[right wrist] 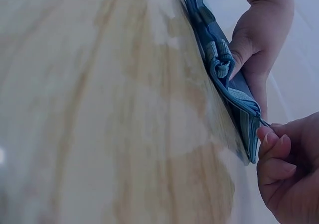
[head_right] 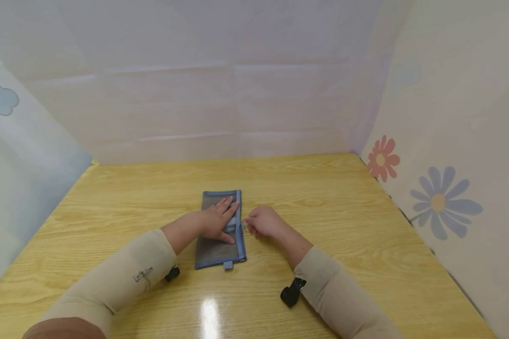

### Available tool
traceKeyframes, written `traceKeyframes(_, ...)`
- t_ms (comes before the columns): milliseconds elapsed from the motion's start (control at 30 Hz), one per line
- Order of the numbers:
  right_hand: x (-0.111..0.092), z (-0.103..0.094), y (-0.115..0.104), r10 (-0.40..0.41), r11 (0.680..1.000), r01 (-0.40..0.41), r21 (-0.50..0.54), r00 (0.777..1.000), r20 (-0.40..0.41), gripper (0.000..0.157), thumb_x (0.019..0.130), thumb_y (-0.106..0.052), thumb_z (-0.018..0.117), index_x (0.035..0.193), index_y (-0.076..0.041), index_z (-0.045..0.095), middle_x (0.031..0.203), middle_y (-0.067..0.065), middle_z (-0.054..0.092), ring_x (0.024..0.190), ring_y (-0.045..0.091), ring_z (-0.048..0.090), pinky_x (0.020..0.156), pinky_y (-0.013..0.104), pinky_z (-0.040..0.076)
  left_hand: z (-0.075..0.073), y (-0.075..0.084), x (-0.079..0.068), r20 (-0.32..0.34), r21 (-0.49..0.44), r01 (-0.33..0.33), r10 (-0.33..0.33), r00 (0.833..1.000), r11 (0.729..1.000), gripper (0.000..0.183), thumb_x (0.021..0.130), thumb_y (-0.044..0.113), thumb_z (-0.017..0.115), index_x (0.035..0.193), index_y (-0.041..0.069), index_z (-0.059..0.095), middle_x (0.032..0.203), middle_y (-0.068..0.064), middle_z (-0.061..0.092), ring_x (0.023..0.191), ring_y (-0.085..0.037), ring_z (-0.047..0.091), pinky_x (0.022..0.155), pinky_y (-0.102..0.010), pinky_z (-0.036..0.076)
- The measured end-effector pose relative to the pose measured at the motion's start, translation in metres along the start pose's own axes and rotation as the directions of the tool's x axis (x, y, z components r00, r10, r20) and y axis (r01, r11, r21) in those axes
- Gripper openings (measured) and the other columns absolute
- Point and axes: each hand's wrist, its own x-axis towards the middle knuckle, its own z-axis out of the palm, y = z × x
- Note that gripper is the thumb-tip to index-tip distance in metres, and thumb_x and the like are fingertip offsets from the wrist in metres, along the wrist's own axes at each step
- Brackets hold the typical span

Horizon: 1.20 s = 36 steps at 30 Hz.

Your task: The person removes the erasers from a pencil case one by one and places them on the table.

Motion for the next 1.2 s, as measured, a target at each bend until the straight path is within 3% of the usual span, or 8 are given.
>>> traceKeyframes(367, 0.008, 0.0, 0.0, -0.009, 0.997, 0.007, -0.076, 1.0, -0.025, 0.036, 0.095, -0.017, 0.049, 0.064, -0.003, 0.063, 0.052, 0.003, 0.055, 0.043, 0.013, 0.042, 0.046, 0.024, 0.035, -0.003, 0.003, -0.007, -0.014, 0.029, -0.031, 0.031, 0.999, 0.999, 0.109, 0.074, 0.071, 0.05, 0.147, 0.013, -0.007, 0.152, -0.014, -0.01, 0.139, -0.029, -0.005, 0.111, -0.043, 0.014)
traceKeyframes(600, 0.016, 0.0, 0.003, 0.039, 0.998, -0.04, -0.041, 0.998, -0.039, 0.036, 0.095, -0.018, 0.05, 0.064, -0.003, 0.062, 0.052, 0.003, 0.054, 0.042, 0.012, 0.041, 0.044, 0.023, 0.033, -0.002, 0.002, -0.005, -0.023, 0.041, -0.042, 0.043, 0.999, 0.998, 0.109, 0.074, 0.071, 0.05, 0.147, 0.013, -0.006, 0.152, -0.014, -0.01, 0.139, -0.029, -0.004, 0.111, -0.042, 0.014)
traceKeyframes(1200, 0.028, -0.001, 0.004, 0.049, 0.999, -0.049, -0.006, 0.995, -0.085, 0.036, 0.094, -0.016, 0.049, 0.063, -0.002, 0.061, 0.054, 0.003, 0.054, 0.043, 0.011, 0.041, 0.042, 0.022, 0.031, -0.005, 0.004, -0.007, -0.013, 0.029, -0.042, 0.042, 0.999, 0.999, 0.109, 0.074, 0.07, 0.051, 0.147, 0.012, -0.006, 0.152, -0.014, -0.01, 0.139, -0.03, -0.004, 0.111, -0.042, 0.014)
